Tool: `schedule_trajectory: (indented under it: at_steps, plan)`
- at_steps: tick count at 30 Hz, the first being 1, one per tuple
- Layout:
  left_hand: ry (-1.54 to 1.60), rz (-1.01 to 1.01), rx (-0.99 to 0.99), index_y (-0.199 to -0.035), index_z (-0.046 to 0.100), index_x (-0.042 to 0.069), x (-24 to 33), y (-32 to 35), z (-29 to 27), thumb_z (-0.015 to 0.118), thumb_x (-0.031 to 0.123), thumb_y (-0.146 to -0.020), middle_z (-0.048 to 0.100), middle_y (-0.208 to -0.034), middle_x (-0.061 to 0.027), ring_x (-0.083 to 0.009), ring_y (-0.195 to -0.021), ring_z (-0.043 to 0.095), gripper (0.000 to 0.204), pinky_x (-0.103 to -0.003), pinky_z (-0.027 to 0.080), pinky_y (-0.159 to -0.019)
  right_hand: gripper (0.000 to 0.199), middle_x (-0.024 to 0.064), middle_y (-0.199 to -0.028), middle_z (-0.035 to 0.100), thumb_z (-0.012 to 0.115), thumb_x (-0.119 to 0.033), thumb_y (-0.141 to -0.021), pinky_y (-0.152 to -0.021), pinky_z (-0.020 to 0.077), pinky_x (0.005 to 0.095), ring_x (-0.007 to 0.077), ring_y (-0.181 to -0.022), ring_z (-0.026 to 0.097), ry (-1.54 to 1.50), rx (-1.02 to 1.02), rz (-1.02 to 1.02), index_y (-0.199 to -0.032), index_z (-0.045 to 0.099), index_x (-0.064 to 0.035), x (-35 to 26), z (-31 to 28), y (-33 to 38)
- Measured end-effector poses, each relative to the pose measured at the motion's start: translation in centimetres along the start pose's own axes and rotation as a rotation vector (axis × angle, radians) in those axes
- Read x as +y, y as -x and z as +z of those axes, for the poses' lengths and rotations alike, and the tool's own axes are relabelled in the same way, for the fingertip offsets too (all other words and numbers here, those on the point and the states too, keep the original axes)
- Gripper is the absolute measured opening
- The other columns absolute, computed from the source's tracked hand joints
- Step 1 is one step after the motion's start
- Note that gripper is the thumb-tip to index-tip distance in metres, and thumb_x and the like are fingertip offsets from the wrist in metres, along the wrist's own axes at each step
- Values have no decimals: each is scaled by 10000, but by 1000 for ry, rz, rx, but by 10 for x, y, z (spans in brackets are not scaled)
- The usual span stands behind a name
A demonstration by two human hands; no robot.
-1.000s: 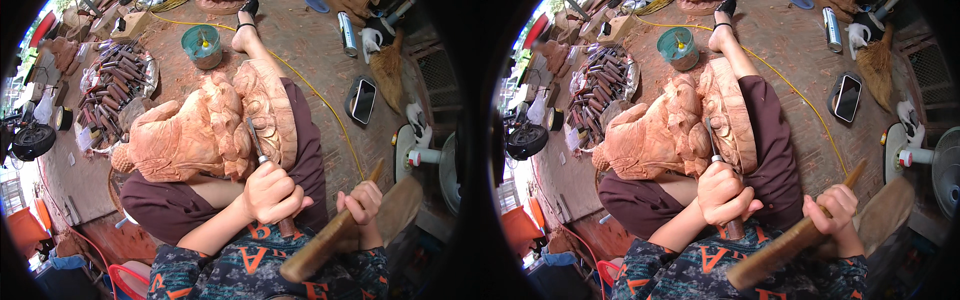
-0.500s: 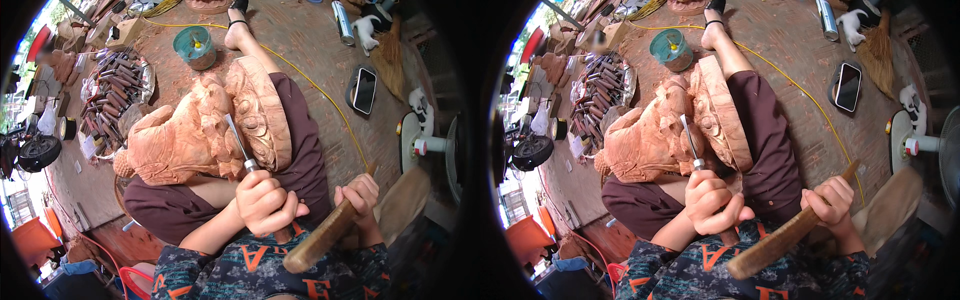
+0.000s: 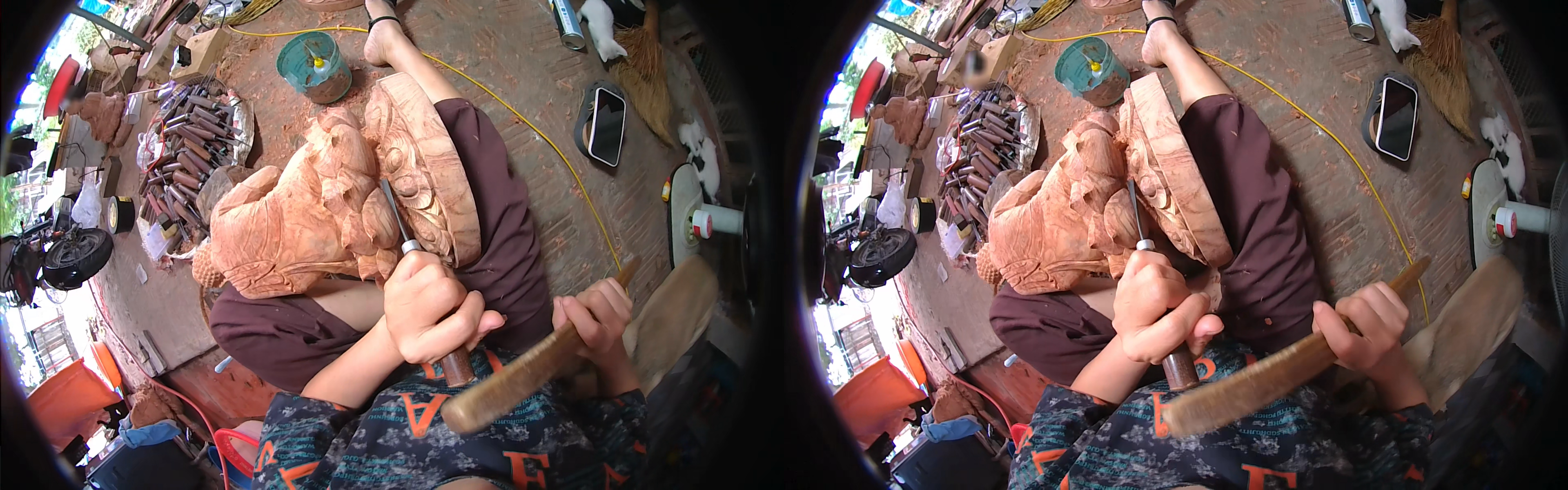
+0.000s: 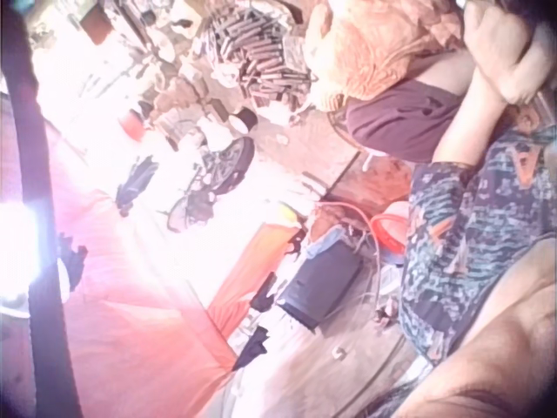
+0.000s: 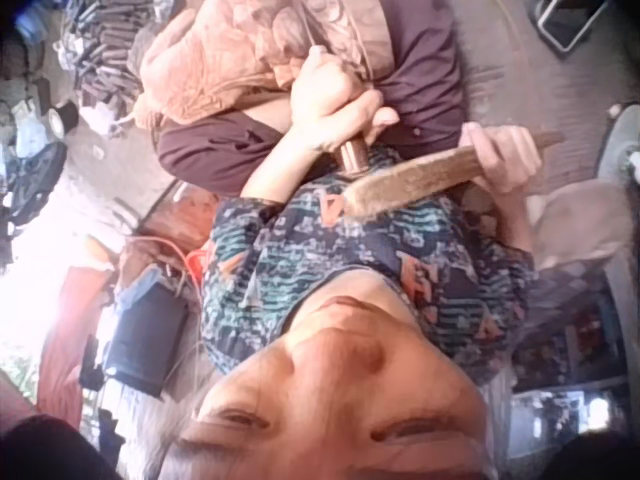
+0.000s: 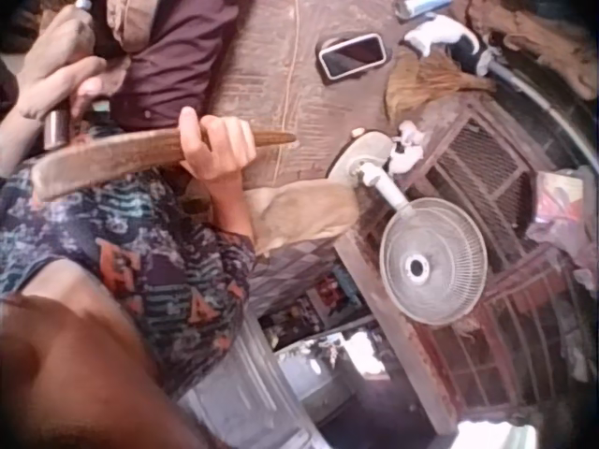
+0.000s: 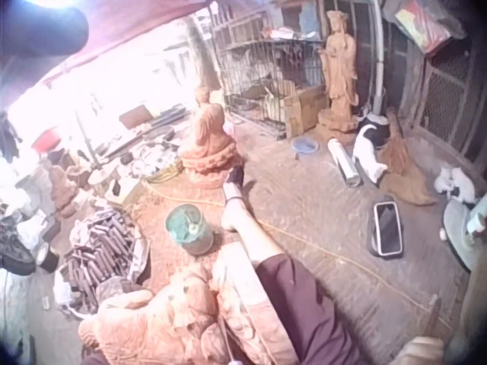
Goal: The person is carving a wooden sculpture of a seated figure using a chisel and a wooden mallet. They repeatedly strike the chisel to shape the wood, focusing on the details of the figure's face and torso.
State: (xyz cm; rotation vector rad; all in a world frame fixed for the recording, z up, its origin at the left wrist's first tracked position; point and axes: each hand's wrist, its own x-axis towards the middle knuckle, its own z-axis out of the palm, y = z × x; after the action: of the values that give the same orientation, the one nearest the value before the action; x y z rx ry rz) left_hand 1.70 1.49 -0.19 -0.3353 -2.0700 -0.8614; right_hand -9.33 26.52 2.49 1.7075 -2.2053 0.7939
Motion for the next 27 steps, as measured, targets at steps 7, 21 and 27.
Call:
schedule_trajectory:
  at_steps: [7, 21, 27]
  plan:
    - [-15, 21, 15, -749, 629, 57, -4, -1, 4, 826, 188, -754, 419, -632, 12, -178, -550, 451, 237, -320, 354, -551, 382, 27, -718, 523, 726, 8, -751, -509, 429, 324, 202, -573, 548, 41, -18, 25, -1098, 594, -86, 7, 5, 3]
    - [-124, -91, -20, -886, 707, 100, 20, -5, 23, 838, 362, -759, 445, -720, 19, -165, -627, 480, 320, -316, 378, -613, 418, 17, -771, 548, 797, 7, -733, -498, 438, 325, 189, -571, 544, -161, 272, -22, -1075, 584, -106, 11, 20, 11]
    - [-260, -85, 8, -824, 731, 116, 18, -2, 41, 799, 430, -813, 428, -663, 31, -161, -598, 472, 322, -310, 368, -588, 396, 16, -759, 534, 779, 1, -761, -500, 439, 328, 187, -581, 538, -124, 207, 4, -1095, 595, -107, 16, 23, 25]
